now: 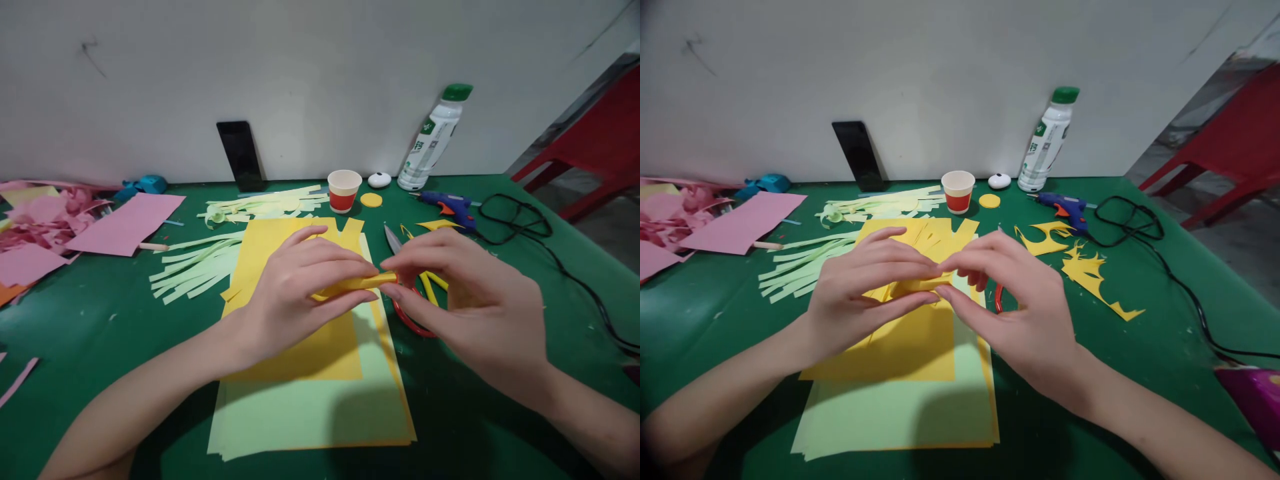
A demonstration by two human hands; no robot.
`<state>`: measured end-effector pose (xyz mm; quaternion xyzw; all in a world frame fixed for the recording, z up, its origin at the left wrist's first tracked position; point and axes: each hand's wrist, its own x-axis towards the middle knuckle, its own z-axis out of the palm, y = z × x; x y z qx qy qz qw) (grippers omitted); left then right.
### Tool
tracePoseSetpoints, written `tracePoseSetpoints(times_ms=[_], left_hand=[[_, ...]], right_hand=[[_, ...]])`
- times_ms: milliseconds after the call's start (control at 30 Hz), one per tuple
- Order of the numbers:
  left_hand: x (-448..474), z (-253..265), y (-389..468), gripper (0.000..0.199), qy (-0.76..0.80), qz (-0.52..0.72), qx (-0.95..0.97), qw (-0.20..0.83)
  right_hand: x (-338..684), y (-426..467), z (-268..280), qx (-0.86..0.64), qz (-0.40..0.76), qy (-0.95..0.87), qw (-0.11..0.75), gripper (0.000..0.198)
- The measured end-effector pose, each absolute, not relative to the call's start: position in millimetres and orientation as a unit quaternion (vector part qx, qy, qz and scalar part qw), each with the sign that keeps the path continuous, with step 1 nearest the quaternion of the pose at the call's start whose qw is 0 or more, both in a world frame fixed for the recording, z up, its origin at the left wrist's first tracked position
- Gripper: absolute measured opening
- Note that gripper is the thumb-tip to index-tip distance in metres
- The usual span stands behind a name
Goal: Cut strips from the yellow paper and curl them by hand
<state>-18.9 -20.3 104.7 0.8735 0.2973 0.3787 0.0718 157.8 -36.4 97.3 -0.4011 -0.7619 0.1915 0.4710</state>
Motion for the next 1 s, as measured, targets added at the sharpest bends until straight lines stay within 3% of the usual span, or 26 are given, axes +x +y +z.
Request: tracePoseSetpoints(times_ms=[267, 467, 667, 833, 1000], left_hand=[[-19, 113, -31, 0.008, 0.276, 0.362, 0.889, 0.054], [-23, 118, -30, 0.010, 0.290, 0.381, 0.874, 0.085], [-28, 116, -20, 0.011, 0.344, 0.355, 0.847, 0.197], [-29, 117, -12, 0.021, 0.420, 0.233, 0.788, 0.385], [-25, 115, -11, 0.025, 0.439, 0.163, 0.776, 0.423]], right_hand=[[161, -48, 108, -0.372, 0.042, -0.823, 0.427, 0.011], [170, -50, 121, -0.385, 0.015, -0.812, 0.438, 0.013], [177, -34, 119, -0.445, 0.095, -0.765, 0.457, 0.011], [180, -22, 114, -0.498, 0.201, -0.757, 0.372, 0.010], [171, -21, 112, -0.486, 0.258, -0.789, 0.274, 0.013]])
